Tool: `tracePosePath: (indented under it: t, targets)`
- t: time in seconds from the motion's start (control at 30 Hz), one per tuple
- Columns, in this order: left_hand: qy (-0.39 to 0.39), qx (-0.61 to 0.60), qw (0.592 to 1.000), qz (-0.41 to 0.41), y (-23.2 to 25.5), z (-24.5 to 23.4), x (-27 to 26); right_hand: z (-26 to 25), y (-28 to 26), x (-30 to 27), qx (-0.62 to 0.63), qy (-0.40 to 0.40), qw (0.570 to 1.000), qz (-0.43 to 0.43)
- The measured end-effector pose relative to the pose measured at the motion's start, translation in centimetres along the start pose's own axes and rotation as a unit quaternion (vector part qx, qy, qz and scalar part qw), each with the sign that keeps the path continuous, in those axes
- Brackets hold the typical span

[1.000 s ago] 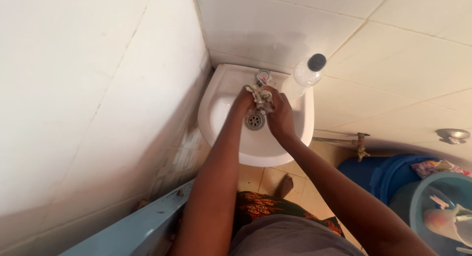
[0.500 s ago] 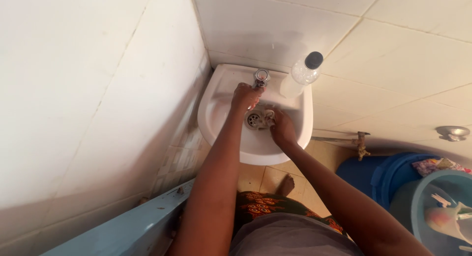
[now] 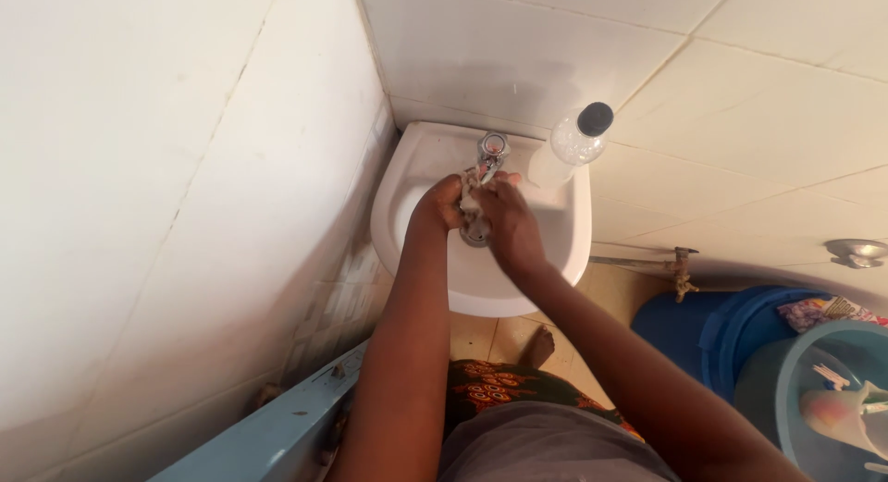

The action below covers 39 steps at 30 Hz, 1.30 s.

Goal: Washing a small cloth in a sink with water.

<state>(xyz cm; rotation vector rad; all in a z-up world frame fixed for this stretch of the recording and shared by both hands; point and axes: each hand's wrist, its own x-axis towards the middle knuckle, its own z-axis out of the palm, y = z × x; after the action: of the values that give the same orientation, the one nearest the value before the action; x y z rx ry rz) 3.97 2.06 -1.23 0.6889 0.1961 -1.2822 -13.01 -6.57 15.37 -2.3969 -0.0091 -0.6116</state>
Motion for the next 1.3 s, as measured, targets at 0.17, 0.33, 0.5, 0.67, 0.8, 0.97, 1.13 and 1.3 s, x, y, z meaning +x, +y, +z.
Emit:
tracePosePath:
  t: [0.17, 0.33, 0.5, 0.67, 0.8, 0.97, 1.13, 1.3]
  targets:
    - [0.040, -0.063, 0.997, 0.009, -1.0, -0.8, 1.3, 0.6, 2.8, 2.6, 0.028, -0.039, 0.997, 0.064]
    - [0.024, -0.101, 0.995, 0.008, -1.0, -0.7, 1.4, 0.0, 1.1, 2.1, 0.020, -0.057, 0.998, 0.025]
    - [-0.049, -0.149, 0.988, -0.006, -1.0, -0.9, 0.7, 0.8, 1.2, 2.7, 0.033, -0.080, 0.995, 0.040]
    - [-0.104, -0.185, 0.977, -0.032, -2.8, 0.0, 0.0, 0.8, 1.5, 3.6, 0.040, -0.093, 0.994, 0.039]
    - [-0.162, -0.211, 0.963, -0.043, -1.8, 0.8, -0.2, 0.7, 0.5, 2.8, 0.024, -0.084, 0.996, -0.033]
    - [-0.016, -0.194, 0.980, 0.038, -2.3, 3.0, -1.8, 1.4, 2.4, 4.0, 0.025, -0.067, 0.997, 0.038]
    - [-0.026, -0.211, 0.974, 0.073, -2.9, 3.6, -2.3, 1.1, 1.4, 3.3, 0.012, -0.085, 0.996, 0.016]
    - [-0.030, -0.184, 0.981, 0.057, -3.2, 2.4, -1.0, 1.2, 1.3, 2.8, 0.019, -0.098, 0.994, 0.034]
